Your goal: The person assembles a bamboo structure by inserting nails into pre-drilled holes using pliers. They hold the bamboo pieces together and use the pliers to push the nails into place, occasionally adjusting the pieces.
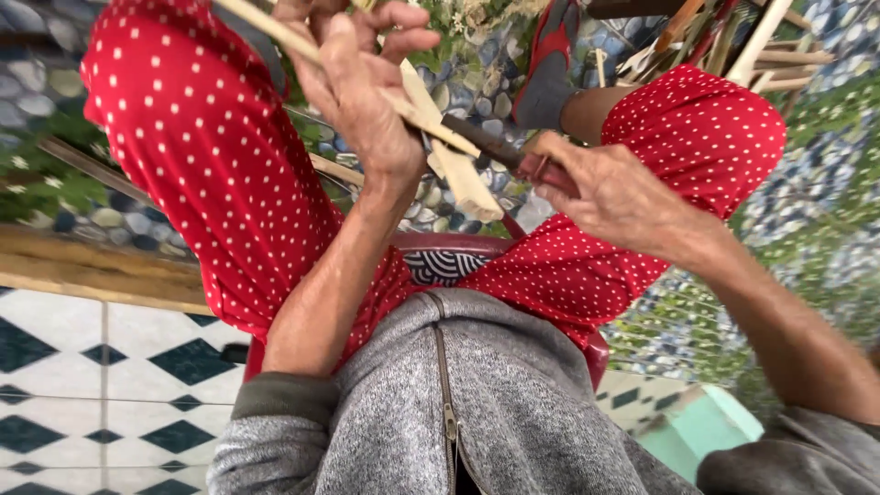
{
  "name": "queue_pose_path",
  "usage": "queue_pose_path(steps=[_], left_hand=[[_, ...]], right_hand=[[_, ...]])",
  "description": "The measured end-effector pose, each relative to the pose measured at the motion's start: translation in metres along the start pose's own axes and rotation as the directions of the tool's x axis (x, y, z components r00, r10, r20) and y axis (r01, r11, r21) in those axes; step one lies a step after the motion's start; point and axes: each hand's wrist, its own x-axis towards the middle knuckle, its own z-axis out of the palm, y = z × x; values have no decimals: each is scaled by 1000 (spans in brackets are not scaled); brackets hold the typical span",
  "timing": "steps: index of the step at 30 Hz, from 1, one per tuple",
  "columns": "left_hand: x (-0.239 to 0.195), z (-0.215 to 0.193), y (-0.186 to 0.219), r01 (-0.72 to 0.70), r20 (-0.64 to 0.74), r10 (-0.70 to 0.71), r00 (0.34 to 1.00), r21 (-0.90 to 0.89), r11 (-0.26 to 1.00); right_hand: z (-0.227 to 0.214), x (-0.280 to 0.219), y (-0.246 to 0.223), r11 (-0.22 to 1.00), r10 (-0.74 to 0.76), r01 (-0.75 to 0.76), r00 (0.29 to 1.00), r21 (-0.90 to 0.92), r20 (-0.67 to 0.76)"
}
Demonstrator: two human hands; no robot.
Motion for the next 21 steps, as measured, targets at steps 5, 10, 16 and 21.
queue_pose_path(steps=[5,10,16,21], left_hand=[[0,-5,4,40,-23,-38,999,62,997],[2,0,15,72,-3,-72,997,132,989],[3,-2,17,110,-42,-104,994,217,970],[4,-11,16,121,-23,-119,993,233,965]], right_hand=[[16,3,12,982,-142,156,981,106,-130],[23,11,32,948,-245,288,930,131,-275],[68,49,64,907,-309,415,777,77,-549],[73,54,60,874,-395,484,646,-48,-653]])
